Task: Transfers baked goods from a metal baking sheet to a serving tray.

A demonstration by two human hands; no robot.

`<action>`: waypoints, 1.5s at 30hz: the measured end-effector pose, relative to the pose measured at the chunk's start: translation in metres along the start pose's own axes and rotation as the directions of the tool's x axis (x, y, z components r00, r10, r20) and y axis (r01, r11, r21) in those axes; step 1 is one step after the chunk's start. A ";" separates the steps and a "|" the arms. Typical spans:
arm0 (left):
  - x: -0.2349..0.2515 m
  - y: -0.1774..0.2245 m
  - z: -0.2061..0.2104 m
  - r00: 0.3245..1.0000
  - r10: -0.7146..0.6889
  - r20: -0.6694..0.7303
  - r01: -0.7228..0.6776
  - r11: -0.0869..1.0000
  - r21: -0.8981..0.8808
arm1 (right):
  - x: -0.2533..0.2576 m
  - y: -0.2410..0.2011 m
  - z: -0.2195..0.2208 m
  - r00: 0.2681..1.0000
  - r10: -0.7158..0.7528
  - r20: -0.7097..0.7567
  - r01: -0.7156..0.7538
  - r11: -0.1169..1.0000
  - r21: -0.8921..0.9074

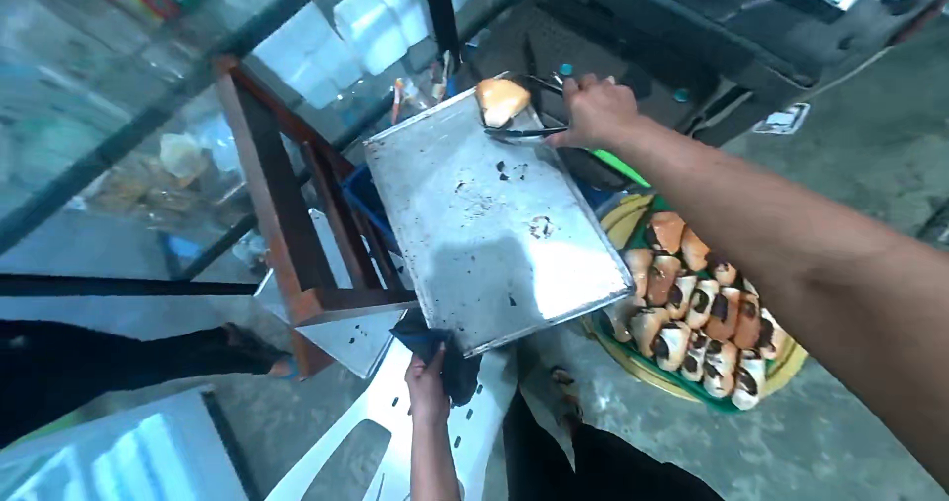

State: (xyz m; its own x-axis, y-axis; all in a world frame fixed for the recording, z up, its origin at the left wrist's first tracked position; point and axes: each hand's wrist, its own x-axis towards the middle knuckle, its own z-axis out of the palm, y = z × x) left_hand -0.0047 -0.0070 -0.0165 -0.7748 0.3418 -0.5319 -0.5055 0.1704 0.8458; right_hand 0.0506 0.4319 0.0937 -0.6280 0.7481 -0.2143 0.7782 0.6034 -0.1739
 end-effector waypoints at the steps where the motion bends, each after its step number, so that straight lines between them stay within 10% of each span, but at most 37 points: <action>1: 0.000 -0.001 0.000 1.000 -0.005 0.003 0.005 1.000 -0.005 | 0.009 -0.007 -0.003 1.000 0.006 0.012 -0.006 1.000 -0.024; 5: -0.001 -0.004 0.000 1.000 -0.012 0.009 0.013 1.000 -0.021 | 0.031 -0.012 -0.016 0.994 0.052 0.092 -0.053 0.998 0.016; 9: -0.003 -0.004 0.004 0.999 -0.030 -0.016 0.029 1.000 -0.010 | 0.032 0.003 -0.010 0.974 0.133 0.183 -0.202 0.874 0.442; 17: -0.009 -0.008 -0.002 0.998 0.022 0.052 -0.028 0.993 0.111 | -0.148 0.112 -0.006 0.918 -0.100 0.384 -0.296 0.472 0.830; 21: -0.007 -0.004 -0.008 0.995 -0.013 0.099 -0.003 0.988 0.152 | -0.267 0.240 -0.013 0.887 0.233 0.398 -0.461 0.465 0.756; 25: -0.015 0.002 -0.005 0.994 -0.005 0.113 -0.019 0.977 0.210 | -0.333 0.327 0.035 0.579 0.648 0.495 -0.768 0.228 0.599; 29: -0.017 0.007 0.002 1.000 -0.017 0.005 0.015 0.967 0.254 | -0.321 0.342 0.072 0.532 0.634 0.561 -0.771 0.089 0.631; 37: -0.012 -0.001 -0.002 1.000 0.009 0.019 -0.012 0.982 0.187 | -0.190 0.301 0.115 0.645 0.644 0.410 -0.739 0.388 0.551; 45: -0.008 -0.001 -0.004 0.998 0.013 0.065 -0.020 0.993 0.117 | -0.172 0.289 0.111 0.692 0.599 0.404 -0.722 0.586 0.367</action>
State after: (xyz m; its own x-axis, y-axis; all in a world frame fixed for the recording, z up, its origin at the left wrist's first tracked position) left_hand 0.0004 -0.0137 -0.0128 -0.7549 0.4032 -0.5172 -0.4418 0.2701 0.8555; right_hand 0.3832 0.4469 -0.0262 0.0314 0.7674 -0.6404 0.9095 -0.2876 -0.3000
